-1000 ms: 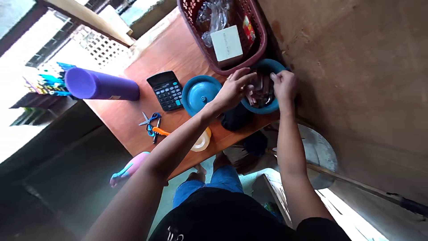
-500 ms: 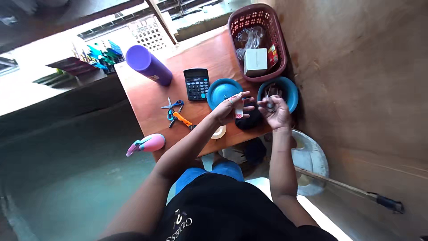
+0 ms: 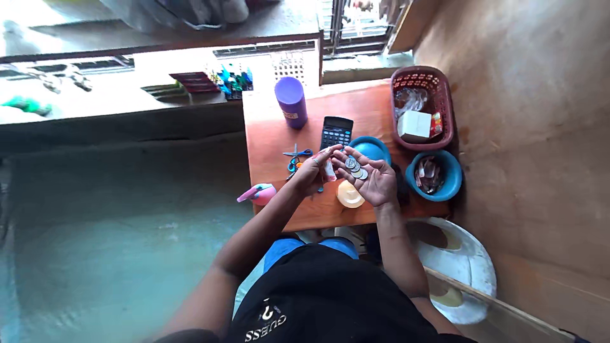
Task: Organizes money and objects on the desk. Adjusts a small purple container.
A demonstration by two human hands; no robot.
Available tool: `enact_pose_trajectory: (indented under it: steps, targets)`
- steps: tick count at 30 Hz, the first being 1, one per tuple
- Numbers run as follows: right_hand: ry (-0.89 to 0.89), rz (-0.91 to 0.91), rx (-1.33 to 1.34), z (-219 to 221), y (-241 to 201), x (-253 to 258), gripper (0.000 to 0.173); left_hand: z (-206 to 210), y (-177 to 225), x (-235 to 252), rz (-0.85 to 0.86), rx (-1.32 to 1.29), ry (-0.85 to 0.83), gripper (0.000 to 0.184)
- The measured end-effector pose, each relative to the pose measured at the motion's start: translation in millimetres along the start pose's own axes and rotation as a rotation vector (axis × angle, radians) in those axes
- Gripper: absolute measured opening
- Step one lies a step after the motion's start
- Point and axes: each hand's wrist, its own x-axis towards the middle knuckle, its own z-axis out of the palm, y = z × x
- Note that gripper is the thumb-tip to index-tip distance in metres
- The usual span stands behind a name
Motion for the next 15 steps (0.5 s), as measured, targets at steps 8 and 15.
enact_pose_trajectory:
  steps: [8,15]
  targets:
    - [-0.180,-0.038,-0.038,52,66,57,0.054,-62,60,-46,0.077,-0.051,0.044,0.037]
    - [0.065,-0.131,-0.400,107,125,110,0.052,-118,94,-50,0.039,-0.100,0.181,0.044]
